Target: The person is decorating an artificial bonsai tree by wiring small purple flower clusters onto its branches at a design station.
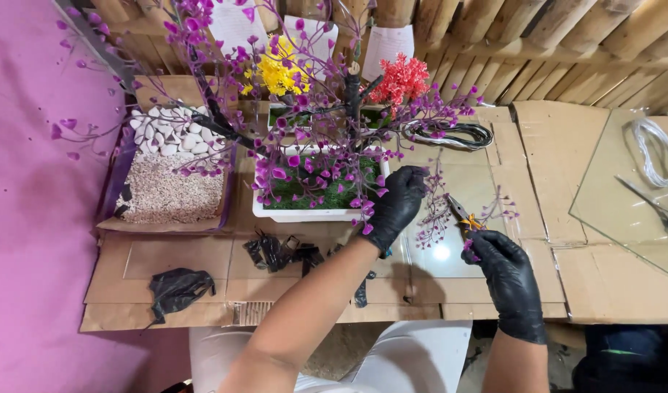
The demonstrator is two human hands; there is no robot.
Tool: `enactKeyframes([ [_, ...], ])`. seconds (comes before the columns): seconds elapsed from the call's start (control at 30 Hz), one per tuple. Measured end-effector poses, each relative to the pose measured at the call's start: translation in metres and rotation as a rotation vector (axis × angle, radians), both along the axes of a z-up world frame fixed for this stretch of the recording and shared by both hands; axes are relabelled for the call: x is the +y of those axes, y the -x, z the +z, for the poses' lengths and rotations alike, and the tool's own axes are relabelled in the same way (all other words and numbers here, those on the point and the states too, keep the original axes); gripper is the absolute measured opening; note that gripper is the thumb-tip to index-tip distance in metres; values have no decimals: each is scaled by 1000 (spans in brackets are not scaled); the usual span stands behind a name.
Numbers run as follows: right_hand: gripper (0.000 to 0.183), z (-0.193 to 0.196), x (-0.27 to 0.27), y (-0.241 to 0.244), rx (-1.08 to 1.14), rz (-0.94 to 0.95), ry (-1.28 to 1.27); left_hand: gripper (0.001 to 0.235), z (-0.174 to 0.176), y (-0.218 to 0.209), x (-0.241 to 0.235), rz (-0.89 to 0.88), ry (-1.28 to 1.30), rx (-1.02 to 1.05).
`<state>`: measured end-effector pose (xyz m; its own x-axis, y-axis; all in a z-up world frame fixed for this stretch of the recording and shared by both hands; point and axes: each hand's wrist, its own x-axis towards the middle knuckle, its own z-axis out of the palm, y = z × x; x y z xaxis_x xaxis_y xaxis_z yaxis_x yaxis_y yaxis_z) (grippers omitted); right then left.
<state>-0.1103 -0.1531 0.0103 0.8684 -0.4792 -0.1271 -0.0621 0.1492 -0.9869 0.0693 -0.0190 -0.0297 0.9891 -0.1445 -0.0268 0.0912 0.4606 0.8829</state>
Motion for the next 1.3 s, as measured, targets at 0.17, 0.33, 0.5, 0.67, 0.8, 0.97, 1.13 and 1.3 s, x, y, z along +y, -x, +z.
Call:
enactKeyframes([
  [0.17,13,22,22,-4,-94,-113,-31,57,33,38,26,-3,-522,-301],
  [0.33,13,40,43,-13,-131,-109,-4,47,29,51,19,222,-788,-720],
  [0.5,17,82,81,-16,-214,-148,71,15,88,112,64,-72,39,-446],
  [0.67,19,92,103,-12,-329,-75,89,19,105,135,97,-47,-235,-258],
  [0.8,21,96,115,-4,-358,-58,25,11,132,156,126,-33,-194,-279],
  [0.97,13,98,115,7,-463,-20,-39,7,125,166,134,79,-216,-328],
  [1.13,6,133,134,23,-517,92,51,5,150,195,166,67,-135,-400],
  [1.3,8,133,141,25,-530,212,119,8,144,210,179,36,70,-403],
])
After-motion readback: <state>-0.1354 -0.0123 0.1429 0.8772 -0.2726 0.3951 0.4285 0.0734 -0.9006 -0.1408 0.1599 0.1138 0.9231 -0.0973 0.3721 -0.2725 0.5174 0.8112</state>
